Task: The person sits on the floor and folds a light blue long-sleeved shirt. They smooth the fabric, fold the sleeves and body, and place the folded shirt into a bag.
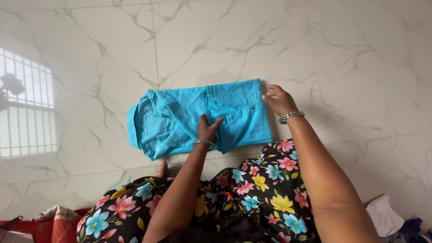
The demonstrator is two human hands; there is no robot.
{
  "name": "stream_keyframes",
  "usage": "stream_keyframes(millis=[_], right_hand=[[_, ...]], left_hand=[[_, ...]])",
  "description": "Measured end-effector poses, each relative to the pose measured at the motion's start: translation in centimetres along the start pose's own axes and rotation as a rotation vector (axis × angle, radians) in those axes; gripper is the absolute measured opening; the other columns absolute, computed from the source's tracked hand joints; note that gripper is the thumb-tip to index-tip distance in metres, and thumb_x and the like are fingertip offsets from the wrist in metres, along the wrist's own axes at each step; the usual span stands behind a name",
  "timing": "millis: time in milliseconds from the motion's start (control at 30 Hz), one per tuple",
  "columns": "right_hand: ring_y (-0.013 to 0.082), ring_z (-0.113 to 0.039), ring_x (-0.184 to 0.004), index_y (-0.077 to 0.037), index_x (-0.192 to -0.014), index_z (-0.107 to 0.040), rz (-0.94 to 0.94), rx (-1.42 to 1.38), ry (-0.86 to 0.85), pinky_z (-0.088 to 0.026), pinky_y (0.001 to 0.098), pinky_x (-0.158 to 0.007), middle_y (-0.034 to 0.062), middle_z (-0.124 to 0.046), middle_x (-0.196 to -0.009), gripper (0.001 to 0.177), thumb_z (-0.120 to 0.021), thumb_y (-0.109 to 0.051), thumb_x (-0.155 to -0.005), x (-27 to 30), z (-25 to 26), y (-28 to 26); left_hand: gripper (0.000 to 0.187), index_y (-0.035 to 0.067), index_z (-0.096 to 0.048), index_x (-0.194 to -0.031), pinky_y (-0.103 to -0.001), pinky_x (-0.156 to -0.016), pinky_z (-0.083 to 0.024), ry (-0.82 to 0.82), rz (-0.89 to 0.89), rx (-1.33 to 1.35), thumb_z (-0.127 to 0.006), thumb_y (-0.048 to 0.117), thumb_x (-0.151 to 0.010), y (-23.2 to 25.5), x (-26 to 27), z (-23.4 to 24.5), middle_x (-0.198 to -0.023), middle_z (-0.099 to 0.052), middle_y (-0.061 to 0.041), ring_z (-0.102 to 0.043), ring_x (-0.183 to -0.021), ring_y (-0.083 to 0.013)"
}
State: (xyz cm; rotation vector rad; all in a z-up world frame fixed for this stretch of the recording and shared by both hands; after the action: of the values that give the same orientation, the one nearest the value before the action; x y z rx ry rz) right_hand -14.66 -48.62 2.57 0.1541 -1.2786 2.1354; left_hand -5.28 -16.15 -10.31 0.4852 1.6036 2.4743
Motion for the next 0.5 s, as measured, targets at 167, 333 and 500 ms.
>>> stream_keyframes(millis=[167, 333, 500], right_hand=[[0.043, -0.045, -0.135, -0.004, -0.14, -0.052, 0.232, 0.685, 0.127, -0.037, 0.0469, -0.111, 0.0262, -0.046, -0.147, 0.073, -0.082, -0.035, -0.08, -0.2, -4.4, 0.7], [0.0337, -0.043, -0.145, -0.015, -0.143, -0.056, 0.569, 0.693, -0.094, -0.035, 0.0477, -0.12, 0.0129, -0.048, -0.155, 0.059, -0.073, -0.032, -0.089, 3.0, -13.4, -3.8], [0.0367, -0.041, -0.139, -0.019, -0.137, -0.06, 0.492, 0.778, -0.153, -0.035, 0.0466, -0.112, 0.0147, -0.048, -0.15, 0.059, -0.077, -0.031, -0.082, 3.3, -12.0, -4.5]], left_hand=[[0.078, -0.004, -0.048, -0.135, -0.047, -0.073, -0.054, 0.063, -0.017, -0.123, -0.085, 0.021, -0.071, 3.2, 1.7, 0.3, -0.096, -0.068, -0.024, -0.067, -0.085, -0.0412], [0.053, 0.007, -0.058, -0.131, -0.048, -0.083, -0.052, 0.232, 0.048, -0.168, -0.075, 0.009, -0.081, 6.9, 1.6, 4.5, -0.094, -0.068, -0.019, -0.065, -0.089, -0.0379], [0.034, 0.012, -0.063, -0.114, -0.045, -0.097, -0.048, 0.276, -0.421, -0.336, -0.076, 0.007, -0.083, 13.3, 3.1, 5.4, -0.109, -0.069, -0.014, -0.061, -0.108, -0.0349]])
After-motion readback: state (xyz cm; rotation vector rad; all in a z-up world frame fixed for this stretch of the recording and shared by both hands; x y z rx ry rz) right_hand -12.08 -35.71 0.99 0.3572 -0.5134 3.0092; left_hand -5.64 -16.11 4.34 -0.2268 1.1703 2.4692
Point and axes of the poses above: each hand's wrist, its own x-axis away from the middle knuckle, its own z-axis out of the back of the hand, y = z × x, the point moved 7 cm from there along -x, towards the middle knuckle
